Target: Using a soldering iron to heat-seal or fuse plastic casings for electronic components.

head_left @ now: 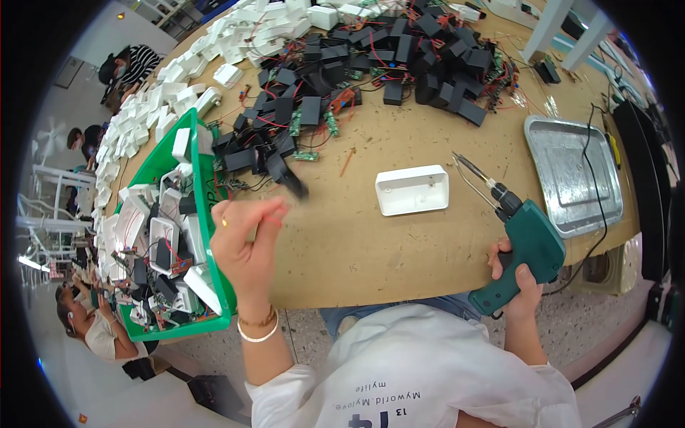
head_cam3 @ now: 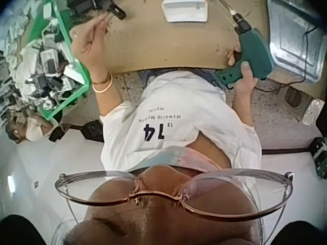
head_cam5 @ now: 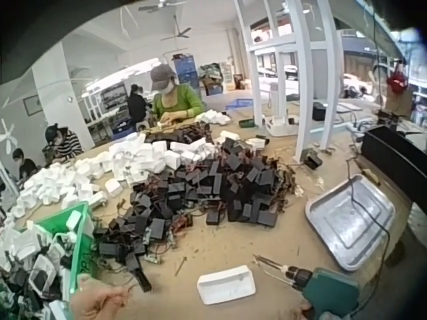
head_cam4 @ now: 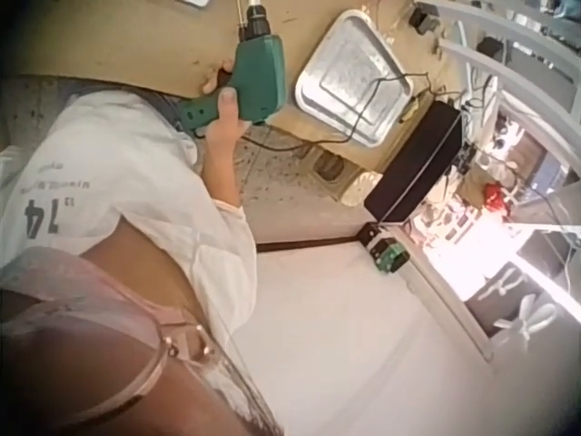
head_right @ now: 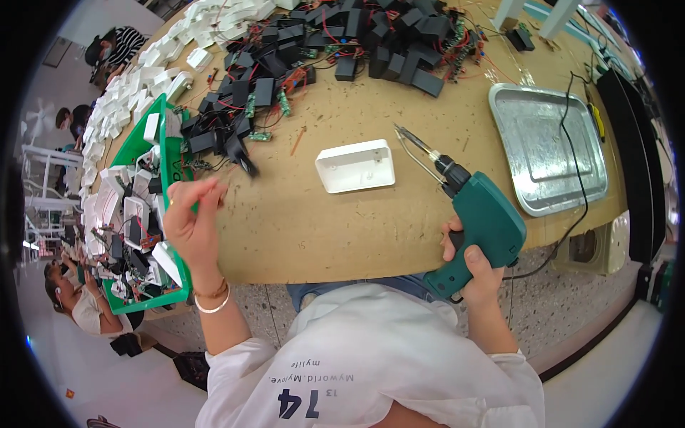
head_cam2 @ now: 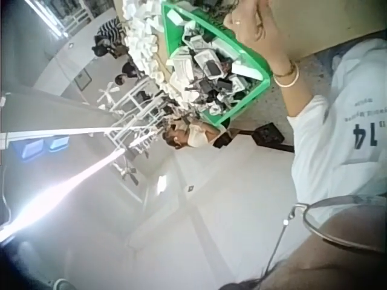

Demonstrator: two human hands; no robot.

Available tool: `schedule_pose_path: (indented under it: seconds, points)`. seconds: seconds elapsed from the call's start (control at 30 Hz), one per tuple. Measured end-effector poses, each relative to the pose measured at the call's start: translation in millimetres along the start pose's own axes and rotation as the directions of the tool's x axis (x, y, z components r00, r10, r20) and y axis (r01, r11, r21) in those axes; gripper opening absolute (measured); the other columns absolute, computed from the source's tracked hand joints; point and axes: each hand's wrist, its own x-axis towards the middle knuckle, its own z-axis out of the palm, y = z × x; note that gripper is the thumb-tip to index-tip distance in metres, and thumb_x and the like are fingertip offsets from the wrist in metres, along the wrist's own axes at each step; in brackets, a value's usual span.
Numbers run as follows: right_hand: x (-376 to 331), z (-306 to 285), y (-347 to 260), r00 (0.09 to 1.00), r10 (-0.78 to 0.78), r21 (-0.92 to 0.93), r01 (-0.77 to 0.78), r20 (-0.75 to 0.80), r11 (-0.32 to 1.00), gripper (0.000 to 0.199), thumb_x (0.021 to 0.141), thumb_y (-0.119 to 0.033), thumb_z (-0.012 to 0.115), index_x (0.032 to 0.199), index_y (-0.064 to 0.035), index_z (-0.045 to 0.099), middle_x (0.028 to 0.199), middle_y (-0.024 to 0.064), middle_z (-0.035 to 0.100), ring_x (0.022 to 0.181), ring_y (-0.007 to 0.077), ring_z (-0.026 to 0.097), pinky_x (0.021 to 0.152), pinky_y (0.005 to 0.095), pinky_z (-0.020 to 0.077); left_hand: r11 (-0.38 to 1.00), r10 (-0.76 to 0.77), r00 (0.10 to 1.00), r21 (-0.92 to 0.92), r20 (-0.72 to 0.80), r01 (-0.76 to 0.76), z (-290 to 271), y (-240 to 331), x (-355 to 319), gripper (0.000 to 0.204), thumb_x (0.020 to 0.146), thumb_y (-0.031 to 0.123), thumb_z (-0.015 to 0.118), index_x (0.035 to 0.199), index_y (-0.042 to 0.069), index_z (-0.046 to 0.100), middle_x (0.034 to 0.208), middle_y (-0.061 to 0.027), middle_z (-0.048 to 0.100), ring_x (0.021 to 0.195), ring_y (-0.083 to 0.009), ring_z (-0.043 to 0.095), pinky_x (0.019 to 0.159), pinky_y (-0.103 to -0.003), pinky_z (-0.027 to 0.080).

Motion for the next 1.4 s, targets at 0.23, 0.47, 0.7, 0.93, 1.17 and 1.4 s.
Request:
schedule_pose_path:
  seconds: [0.23, 0.47, 0.7, 0.93, 1.17, 1.4]
  points:
    - [-2, -2, 1, 0.999, 0.035, 0.023, -0.035, -0.013, 0.999, 0.053, 0.083, -0.037, 0.059, 0.112, 0.0067, 0.05, 0.1, 0.0141, 0.055, 0.068, 0.0161, 0.054, 0.072, 0.0331, 0.0433, 0.993, -0.041, 0.94, -0.092, 0.34, 0.077, 75, 42, -14, 0.009, 0.075, 0.003, 0.071, 0.083, 0.004, 0.07, 0.076, -0.0046, 0.067, 0.059, -0.0138, 0.053, 0.063, -0.026, 0.04]
    - [-14, -9, 1, 1.0, 0.02, 0.104, -0.02, -0.002, 0.994, 0.057, 0.08, -0.044, 0.062, 0.108, 0.0045, 0.052, 0.1, 0.0132, 0.055, 0.068, 0.0152, 0.054, 0.077, 0.034, 0.0415, 0.954, 0.176, 0.926, 0.173, 0.333, -0.243, 118, 28, -9, 0.009, 0.072, 0.006, 0.072, 0.074, 0.002, 0.065, 0.122, -0.0139, 0.054, 0.105, -0.0334, 0.052, 0.074, -0.033, 0.048]
    - [-30, -15, -6, 0.987, 0.154, -0.057, -0.151, 0.042, 0.987, 0.063, 0.077, -0.049, 0.066, 0.11, 0.0037, 0.053, 0.102, 0.0142, 0.054, 0.073, 0.0149, 0.056, 0.078, 0.0335, 0.0439, 0.999, -0.023, 0.928, 0.034, 0.373, 0.011, 129, 21, -23, 0.008, 0.072, 0.001, 0.068, 0.072, -0.002, 0.06, 0.117, -0.0169, 0.055, 0.102, -0.0342, 0.053, 0.082, -0.04, 0.048]
    - [-38, -13, -10, 0.971, 0.228, -0.231, -0.205, 0.076, 0.951, 0.069, 0.078, -0.053, 0.065, 0.114, 0.0045, 0.053, 0.107, 0.0133, 0.056, 0.078, 0.0141, 0.056, 0.069, 0.0283, 0.0475, 0.992, 0.064, 0.94, 0.079, 0.334, -0.095, 134, 24, -26, 0.009, 0.072, 0.0, 0.067, 0.074, -0.003, 0.059, 0.115, -0.0166, 0.055, 0.097, -0.0342, 0.052, 0.08, -0.039, 0.048]
    - [-38, -12, -8, 0.973, 0.209, -0.293, -0.172, 0.1, 0.941, 0.069, 0.08, -0.051, 0.064, 0.117, 0.0055, 0.053, 0.111, 0.0129, 0.058, 0.079, 0.0131, 0.057, 0.068, 0.0275, 0.0479, 0.898, 0.267, 0.911, 0.262, 0.313, -0.353, 135, 25, -21, 0.014, 0.068, 0.0, 0.065, 0.071, 0.0, 0.052, 0.117, -0.0157, 0.053, 0.1, -0.0324, 0.052, 0.081, -0.043, 0.044]
    - [-37, -10, -9, 0.973, 0.217, -0.305, -0.183, 0.08, 0.935, 0.069, 0.08, -0.052, 0.064, 0.117, 0.0052, 0.054, 0.108, 0.0121, 0.058, 0.079, 0.0128, 0.056, 0.068, 0.027, 0.0477, 0.911, 0.275, 0.899, 0.207, 0.34, -0.356, 138, 24, -22, 0.011, 0.068, 0.0, 0.062, 0.073, -0.001, 0.052, 0.116, -0.0154, 0.053, 0.098, -0.0311, 0.053, 0.083, -0.042, 0.043]
